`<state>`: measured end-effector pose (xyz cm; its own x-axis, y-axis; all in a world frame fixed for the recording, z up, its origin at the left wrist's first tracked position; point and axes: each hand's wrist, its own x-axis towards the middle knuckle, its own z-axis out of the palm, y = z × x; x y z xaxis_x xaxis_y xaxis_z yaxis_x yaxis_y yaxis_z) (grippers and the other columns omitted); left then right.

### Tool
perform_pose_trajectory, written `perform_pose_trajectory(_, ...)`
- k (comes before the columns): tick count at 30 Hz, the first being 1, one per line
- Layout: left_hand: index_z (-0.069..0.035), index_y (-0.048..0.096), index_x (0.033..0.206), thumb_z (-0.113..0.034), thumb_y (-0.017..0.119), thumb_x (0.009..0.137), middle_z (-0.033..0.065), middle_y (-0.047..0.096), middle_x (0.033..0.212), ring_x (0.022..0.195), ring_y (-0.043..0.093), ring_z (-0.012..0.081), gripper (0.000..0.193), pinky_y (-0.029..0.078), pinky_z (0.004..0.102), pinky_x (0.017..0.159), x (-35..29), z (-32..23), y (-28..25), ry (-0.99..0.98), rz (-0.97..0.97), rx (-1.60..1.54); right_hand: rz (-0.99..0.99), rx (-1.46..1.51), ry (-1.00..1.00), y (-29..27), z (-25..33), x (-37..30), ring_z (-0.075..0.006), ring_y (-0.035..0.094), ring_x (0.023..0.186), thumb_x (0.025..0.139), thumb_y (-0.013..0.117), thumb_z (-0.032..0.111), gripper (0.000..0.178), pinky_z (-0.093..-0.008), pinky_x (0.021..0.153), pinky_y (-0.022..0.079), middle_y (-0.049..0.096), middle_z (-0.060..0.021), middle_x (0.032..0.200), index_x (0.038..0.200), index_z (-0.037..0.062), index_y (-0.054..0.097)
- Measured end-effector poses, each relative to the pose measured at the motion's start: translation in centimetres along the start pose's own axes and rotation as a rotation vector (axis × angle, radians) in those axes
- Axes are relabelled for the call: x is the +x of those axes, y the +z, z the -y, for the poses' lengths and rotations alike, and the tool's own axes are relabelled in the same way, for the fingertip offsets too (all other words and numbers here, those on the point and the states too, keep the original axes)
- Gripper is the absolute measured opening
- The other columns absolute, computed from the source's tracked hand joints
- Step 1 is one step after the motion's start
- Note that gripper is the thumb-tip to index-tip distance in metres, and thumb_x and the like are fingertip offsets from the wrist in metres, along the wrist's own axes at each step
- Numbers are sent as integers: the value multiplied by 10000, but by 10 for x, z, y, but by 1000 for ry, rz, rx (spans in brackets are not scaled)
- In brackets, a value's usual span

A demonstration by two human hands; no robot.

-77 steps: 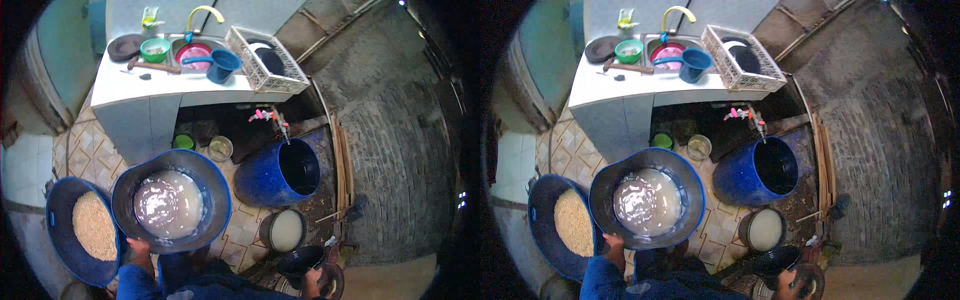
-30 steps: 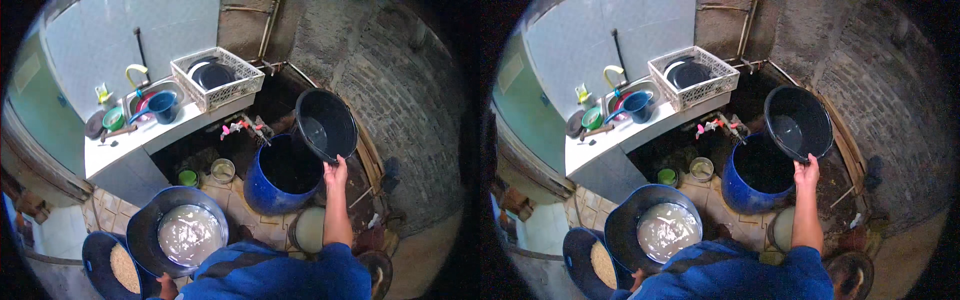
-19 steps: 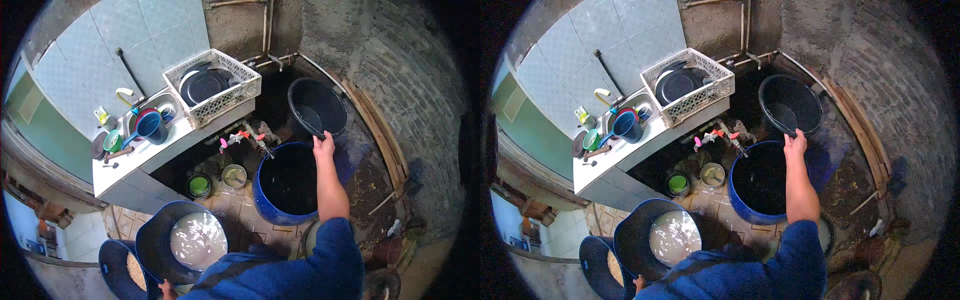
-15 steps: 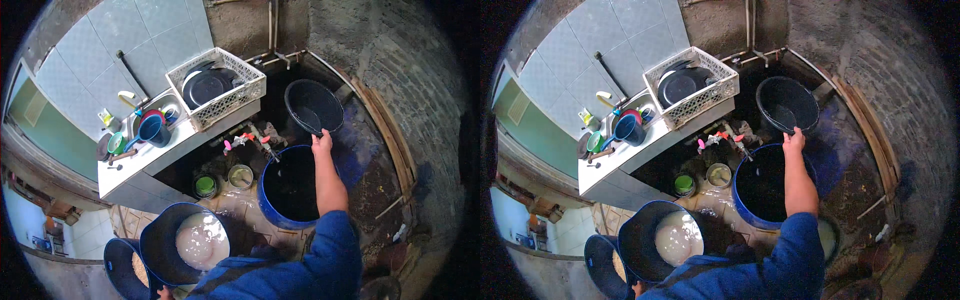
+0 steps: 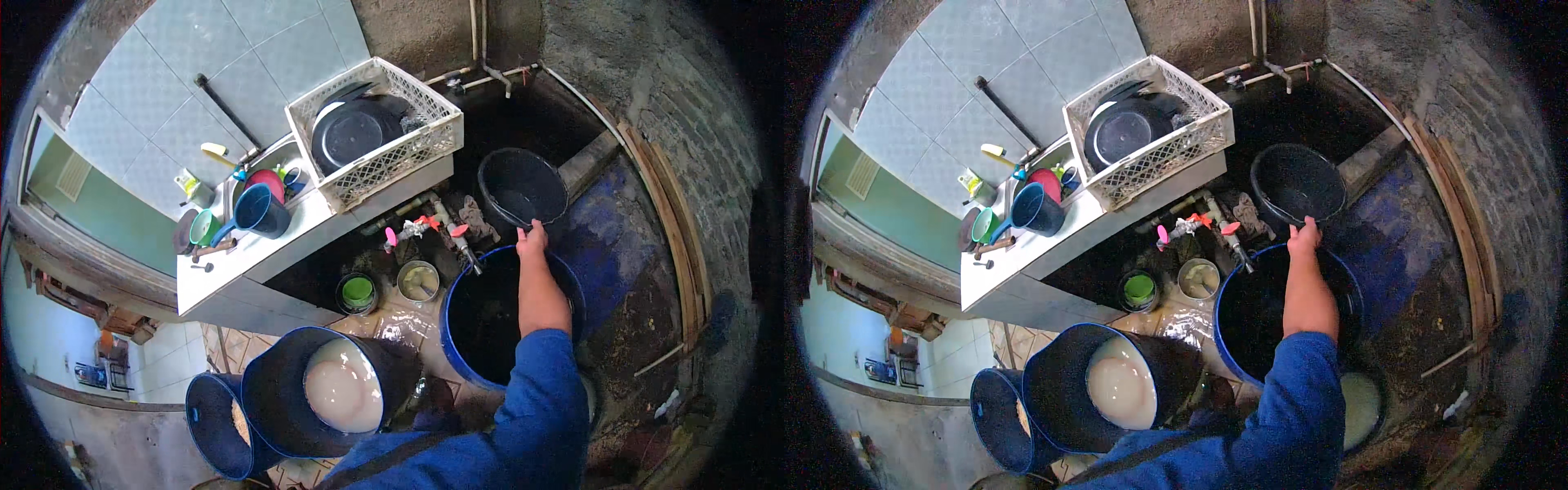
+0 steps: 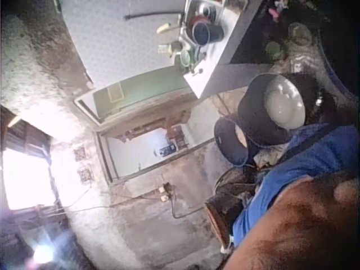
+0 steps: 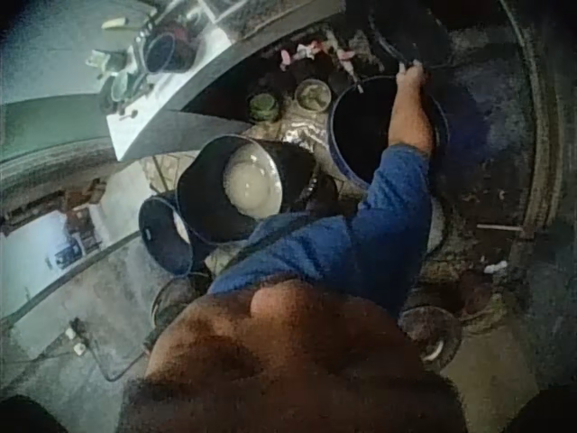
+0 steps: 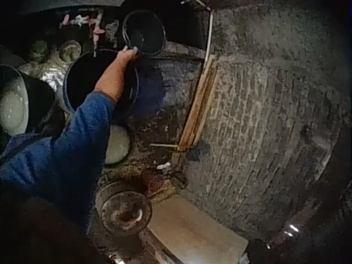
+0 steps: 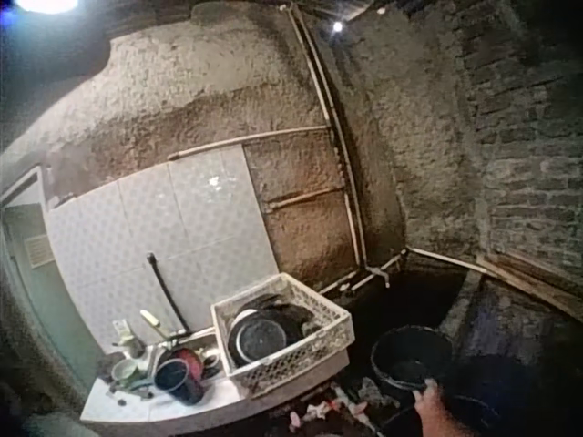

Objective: The person cleans grains by scooping them from one large blue bin into another using a bucket, then tips a large bin to drain excess water onto the tiled floor.

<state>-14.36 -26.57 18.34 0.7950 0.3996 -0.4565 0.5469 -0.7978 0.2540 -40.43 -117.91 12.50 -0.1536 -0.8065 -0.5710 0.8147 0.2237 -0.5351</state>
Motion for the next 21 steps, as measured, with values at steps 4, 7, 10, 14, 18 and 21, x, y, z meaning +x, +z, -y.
perform_pose_trajectory(4,5,379,1219,-333,609,835,246,557,1132,1011,564,358,561,445,457,837,-8,-2,3,-7,-6,-1,-49,54,68,-8,-6,13,-294,504,1094,824,598,63,481,-445,885,471,461,-114,1258,1255,89,389)
perform_pose_trajectory(7,23,398,1204,-336,605,838,249,562,1126,1004,568,358,552,445,454,834,-11,7,3,-19,-7,-11,-65,-26,70,-20,-14,20,-291,514,1070,838,591,61,445,-454,887,480,467,-130,1245,1240,60,399)
perform_pose_trajectory(10,41,417,1188,-339,600,841,251,566,1121,996,572,359,546,446,450,830,-16,31,-5,-31,-21,-25,132,-187,171,-32,-14,27,-303,517,1045,834,622,116,415,-449,868,501,482,-158,1206,1191,19,435)
perform_pose_trajectory(14,65,442,1168,-343,594,845,254,572,1113,987,577,360,542,446,446,826,-25,69,-20,-58,-56,-48,145,-426,275,-34,-8,42,-334,517,1016,813,662,259,414,-433,834,518,493,-209,1134,1112,20,505)
perform_pose_trajectory(18,89,467,1147,-347,588,849,257,578,1106,977,582,361,542,446,442,821,-21,101,-8,-137,-67,-107,164,-567,377,-35,49,67,-300,526,992,786,686,329,459,-429,826,521,489,-202,1127,1081,24,510)
perform_pose_trajectory(21,107,486,1132,-350,584,852,259,582,1100,970,586,361,545,447,438,818,-30,142,-4,-255,-93,-165,31,-695,305,-32,73,49,-267,527,1004,781,691,339,464,-406,810,531,471,-175,1176,1069,27,502)
